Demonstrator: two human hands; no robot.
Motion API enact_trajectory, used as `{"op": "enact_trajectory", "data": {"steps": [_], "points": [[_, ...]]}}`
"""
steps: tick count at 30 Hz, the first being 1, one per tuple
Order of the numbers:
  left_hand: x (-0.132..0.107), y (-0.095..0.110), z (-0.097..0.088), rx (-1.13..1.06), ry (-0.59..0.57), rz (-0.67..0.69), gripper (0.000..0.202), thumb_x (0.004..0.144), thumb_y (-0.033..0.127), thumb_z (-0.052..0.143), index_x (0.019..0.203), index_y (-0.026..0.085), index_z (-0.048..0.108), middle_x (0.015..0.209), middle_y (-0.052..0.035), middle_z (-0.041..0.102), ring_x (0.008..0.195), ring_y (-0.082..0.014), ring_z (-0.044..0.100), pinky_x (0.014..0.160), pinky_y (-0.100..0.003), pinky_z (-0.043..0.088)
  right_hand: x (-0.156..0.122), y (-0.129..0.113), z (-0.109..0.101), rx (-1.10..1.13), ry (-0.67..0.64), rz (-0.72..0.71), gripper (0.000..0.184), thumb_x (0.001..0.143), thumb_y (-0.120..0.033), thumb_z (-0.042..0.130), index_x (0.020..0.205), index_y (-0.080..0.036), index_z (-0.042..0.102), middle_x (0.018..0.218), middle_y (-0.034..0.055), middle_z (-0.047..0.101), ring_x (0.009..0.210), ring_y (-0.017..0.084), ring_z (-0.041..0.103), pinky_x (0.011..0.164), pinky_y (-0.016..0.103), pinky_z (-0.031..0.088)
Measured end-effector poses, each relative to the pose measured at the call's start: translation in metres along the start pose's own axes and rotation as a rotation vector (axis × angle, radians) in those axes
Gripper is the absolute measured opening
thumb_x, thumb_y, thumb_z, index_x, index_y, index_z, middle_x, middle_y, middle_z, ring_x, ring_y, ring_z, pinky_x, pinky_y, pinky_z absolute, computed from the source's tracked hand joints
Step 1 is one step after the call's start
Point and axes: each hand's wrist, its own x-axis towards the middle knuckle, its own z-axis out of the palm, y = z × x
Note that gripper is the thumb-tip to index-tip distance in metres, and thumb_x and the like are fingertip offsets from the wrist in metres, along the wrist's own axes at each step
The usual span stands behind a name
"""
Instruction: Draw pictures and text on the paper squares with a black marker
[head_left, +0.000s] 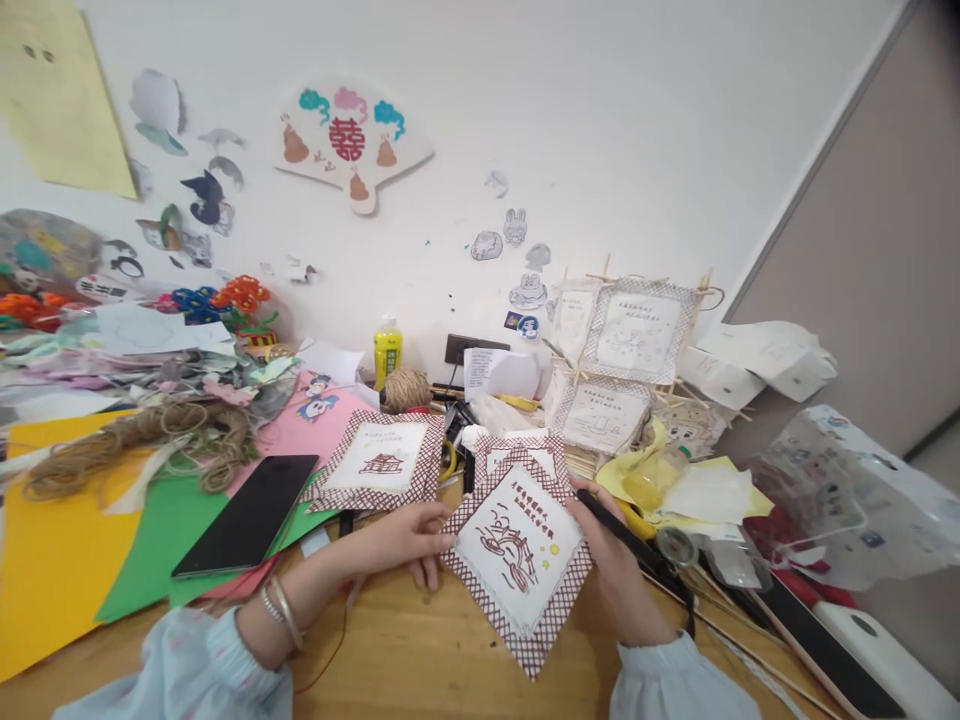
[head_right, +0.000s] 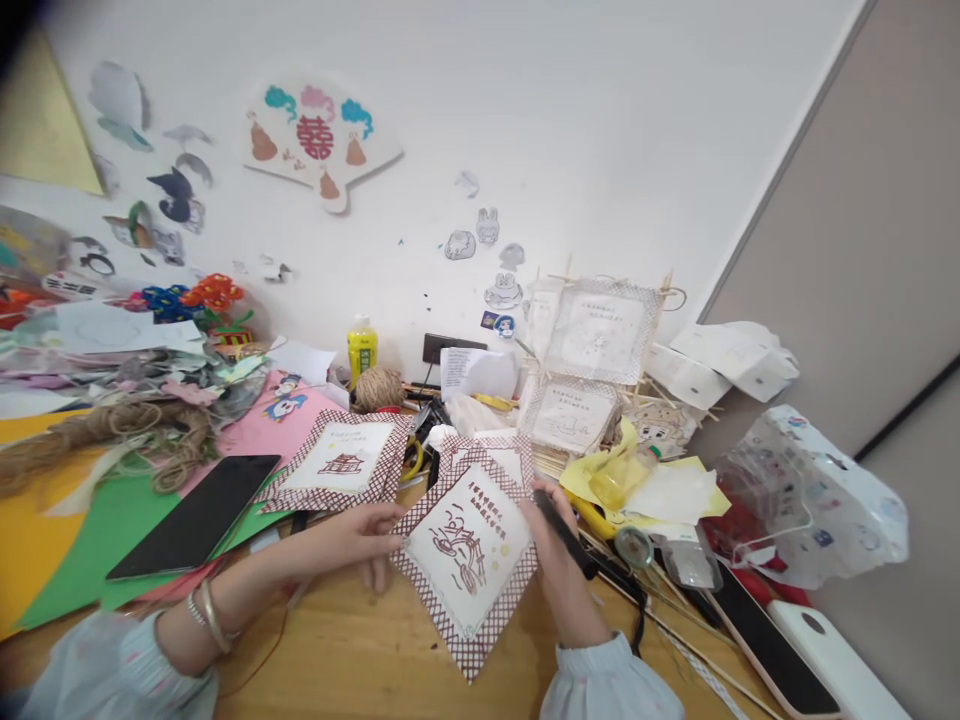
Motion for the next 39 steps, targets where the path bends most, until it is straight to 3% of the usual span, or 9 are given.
{"op": "enact_trajectory", "data": {"steps": [5, 9, 12, 16, 21, 24, 28, 32, 39], "points": [[0.001, 0.002, -0.002, 0.240, 0.062, 0.010, 0.019, 0.081, 0.035, 0.057, 0.084, 0.017, 0.060, 0.055, 0.0045, 0.056, 0.049, -0.0117, 0.054, 0.050, -0.023, 0.042, 0.006, -0.002, 0.003, -0.117, 0.160, 0.155, 0.014, 0.090, -0.038, 0.055, 0.093, -0.025, 0.059, 0.096, 0.0046, 0.066, 0.092, 0.026, 0.062, 0.085, 0.043, 0.050], [0.002, 0.005, -0.004, 0.373, -0.016, 0.102, 0.020, 0.080, 0.025, 0.053, 0.062, 0.017, 0.056, 0.051, 0.0054, 0.048, 0.047, -0.0107, 0.045, 0.049, -0.022, 0.037, 0.005, 0.001, 0.003, -0.147, 0.278, 0.078, 0.028, 0.089, -0.047, 0.054, 0.100, -0.022, 0.061, 0.092, 0.0053, 0.066, 0.086, 0.025, 0.061, 0.081, 0.041, 0.049], [0.003, 0.006, -0.004, 0.387, -0.046, 0.136, 0.018, 0.076, 0.022, 0.058, 0.059, 0.018, 0.058, 0.055, 0.0046, 0.054, 0.056, -0.0135, 0.052, 0.057, -0.024, 0.042, -0.005, -0.008, 0.004, 0.017, 0.084, 0.101, 0.034, 0.093, -0.049, 0.046, 0.099, -0.022, 0.066, 0.081, 0.0043, 0.066, 0.074, 0.022, 0.061, 0.067, 0.034, 0.051], [0.002, 0.008, -0.003, 0.421, -0.113, 0.248, 0.013, 0.079, 0.017, 0.056, 0.079, 0.019, 0.069, 0.084, 0.0008, 0.072, 0.082, -0.0194, 0.065, 0.077, -0.028, 0.049, -0.017, -0.026, 0.021, 0.151, -0.311, 0.155, 0.023, 0.090, -0.041, 0.056, 0.101, -0.023, 0.066, 0.092, 0.0059, 0.067, 0.081, 0.021, 0.062, 0.067, 0.031, 0.052], [0.003, 0.002, -0.002, 0.613, 0.220, 0.274, 0.058, 0.076, 0.006, 0.054, 0.131, 0.023, 0.054, 0.137, -0.0052, 0.058, 0.122, -0.0233, 0.055, 0.104, -0.036, 0.040, -0.017, -0.024, 0.051, 0.226, -0.589, 0.089, 0.017, 0.083, -0.031, 0.063, 0.097, -0.023, 0.060, 0.085, 0.0012, 0.062, 0.070, 0.016, 0.060, 0.064, 0.029, 0.052], [0.006, -0.005, -0.001, 0.665, 0.269, 0.280, 0.063, 0.075, 0.004, 0.053, 0.135, 0.023, 0.051, 0.137, -0.0058, 0.057, 0.123, -0.0224, 0.054, 0.104, -0.036, 0.040, -0.015, -0.014, 0.058, 0.190, -0.612, 0.061, 0.025, 0.084, -0.029, 0.061, 0.109, -0.023, 0.062, 0.099, 0.0051, 0.067, 0.088, 0.021, 0.064, 0.078, 0.035, 0.054], [0.010, -0.008, -0.001, 0.739, 0.236, 0.304, 0.043, 0.072, 0.004, 0.053, 0.109, 0.022, 0.066, 0.111, -0.0040, 0.071, 0.102, -0.0214, 0.064, 0.089, -0.032, 0.048, -0.014, -0.007, 0.060, 0.086, -0.547, 0.080, 0.026, 0.089, -0.025, 0.052, 0.112, -0.023, 0.064, 0.112, 0.0073, 0.069, 0.105, 0.023, 0.062, 0.094, 0.041, 0.049], [0.013, -0.013, -0.002, 0.780, 0.255, 0.280, 0.026, 0.074, 0.012, 0.056, 0.096, 0.021, 0.068, 0.093, -0.0027, 0.072, 0.084, -0.0199, 0.065, 0.074, -0.028, 0.048, -0.016, -0.004, 0.063, -0.012, -0.561, 0.019, 0.025, 0.083, -0.018, 0.054, 0.105, -0.019, 0.066, 0.100, 0.0074, 0.071, 0.093, 0.023, 0.065, 0.084, 0.038, 0.052], [0.014, -0.020, -0.002, 0.783, 0.288, 0.305, 0.023, 0.078, 0.016, 0.057, 0.097, 0.022, 0.066, 0.096, -0.0031, 0.070, 0.088, -0.0208, 0.064, 0.077, -0.029, 0.046, -0.016, -0.002, 0.064, -0.075, -0.591, -0.143, 0.025, 0.083, -0.015, 0.055, 0.105, -0.021, 0.065, 0.098, 0.0068, 0.072, 0.090, 0.022, 0.066, 0.081, 0.035, 0.052]]}}
